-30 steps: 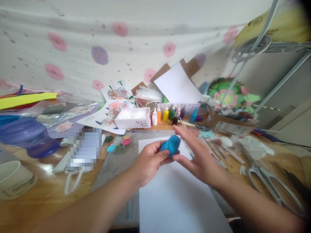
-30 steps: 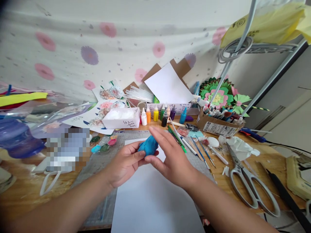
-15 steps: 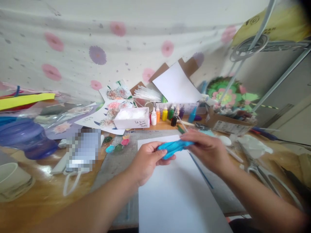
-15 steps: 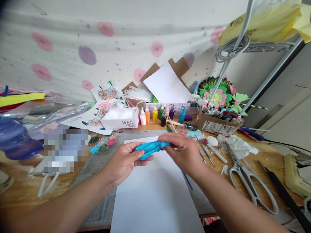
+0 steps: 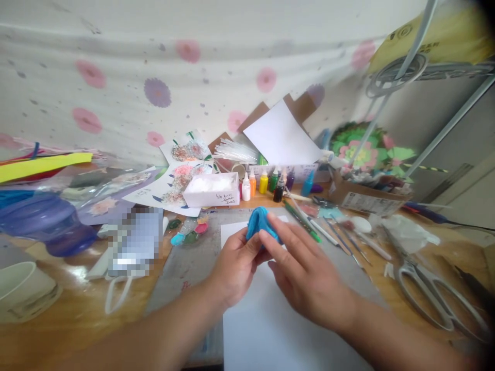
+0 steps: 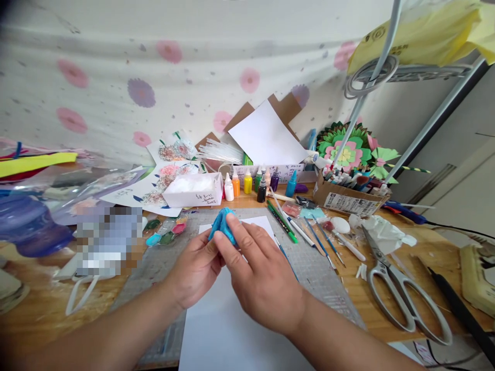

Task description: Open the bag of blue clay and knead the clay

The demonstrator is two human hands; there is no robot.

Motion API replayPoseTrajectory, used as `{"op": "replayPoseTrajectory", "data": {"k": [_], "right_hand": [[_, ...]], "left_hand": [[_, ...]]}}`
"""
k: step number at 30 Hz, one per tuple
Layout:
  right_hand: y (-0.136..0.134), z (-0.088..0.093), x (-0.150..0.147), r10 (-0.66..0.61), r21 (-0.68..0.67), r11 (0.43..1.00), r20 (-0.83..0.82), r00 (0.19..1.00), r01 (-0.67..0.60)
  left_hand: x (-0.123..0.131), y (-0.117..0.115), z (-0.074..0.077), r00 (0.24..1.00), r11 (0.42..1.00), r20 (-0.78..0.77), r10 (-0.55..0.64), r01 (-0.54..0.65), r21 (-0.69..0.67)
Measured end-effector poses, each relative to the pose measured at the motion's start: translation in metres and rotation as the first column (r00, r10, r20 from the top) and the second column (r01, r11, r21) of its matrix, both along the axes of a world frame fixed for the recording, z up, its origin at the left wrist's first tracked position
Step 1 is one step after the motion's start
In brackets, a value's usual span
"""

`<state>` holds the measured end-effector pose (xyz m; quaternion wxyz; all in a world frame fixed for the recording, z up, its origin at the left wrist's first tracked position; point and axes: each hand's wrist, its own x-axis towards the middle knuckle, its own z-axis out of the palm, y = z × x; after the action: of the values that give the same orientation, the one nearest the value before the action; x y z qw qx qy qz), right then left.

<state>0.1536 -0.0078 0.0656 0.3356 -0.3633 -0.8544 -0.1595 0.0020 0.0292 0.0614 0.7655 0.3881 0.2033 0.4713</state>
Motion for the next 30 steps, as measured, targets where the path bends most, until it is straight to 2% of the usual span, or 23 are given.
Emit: {"op": "replayPoseTrajectory", "data": {"k": [3,7,9,12,14,16,18,21,24,28,30], "right_hand": [[-0.005,-0.007,-0.009,0.026,-0.084,0.996,0.015,1.0,-0.024],[-0.012,0.002,-0.01,0.122,-0.186,0.972,-0.105,0.987,-0.14],[-0.009,0.012,-0.002,0.081,-0.156,0.98,-0.265,0.961,-0.125],[0.003,0.022,0.015,-0.03,-0.173,0.984,-0.414,0.91,-0.046],[0.012,0.024,0.024,-0.026,-0.305,0.946,-0.393,0.919,-0.104],[0.016,0.023,0.027,0.025,-0.41,0.893,-0.371,0.928,-0.188],[0.016,0.022,0.026,0.069,-0.4,0.889,-0.363,0.929,-0.222],[0.012,0.02,0.022,0.073,-0.325,0.923,-0.379,0.923,-0.206],[0.014,0.02,0.025,-0.031,-0.368,0.915,-0.476,0.879,-0.167],[0.024,0.023,0.041,-0.21,-0.422,0.9,-0.636,0.743,-0.107],[0.026,0.026,0.045,-0.245,-0.401,0.916,-0.62,0.745,-0.032]], "left_hand": [[-0.003,0.0,0.001,0.998,0.997,-0.007,-0.062,0.062,0.044],[-0.006,0.002,0.0,0.997,0.998,-0.062,-0.043,0.045,0.034],[-0.006,0.004,0.0,0.991,1.0,-0.128,-0.024,0.026,0.015],[-0.007,0.004,0.0,0.971,0.99,-0.208,-0.121,0.132,0.042],[-0.007,0.003,0.0,0.944,0.971,-0.264,-0.198,0.226,0.077],[-0.007,0.002,0.001,0.921,0.963,-0.33,-0.209,0.253,0.097],[-0.007,0.001,0.001,0.905,0.97,-0.39,-0.168,0.223,0.099],[-0.006,0.002,0.003,0.882,0.981,-0.451,-0.134,0.181,0.063],[-0.006,0.004,0.004,0.874,0.978,-0.455,-0.172,0.208,0.03],[-0.008,0.006,0.002,0.878,0.977,-0.441,-0.185,0.212,0.011],[-0.008,0.006,0.0,0.894,0.98,-0.411,-0.178,0.197,0.006]]}}
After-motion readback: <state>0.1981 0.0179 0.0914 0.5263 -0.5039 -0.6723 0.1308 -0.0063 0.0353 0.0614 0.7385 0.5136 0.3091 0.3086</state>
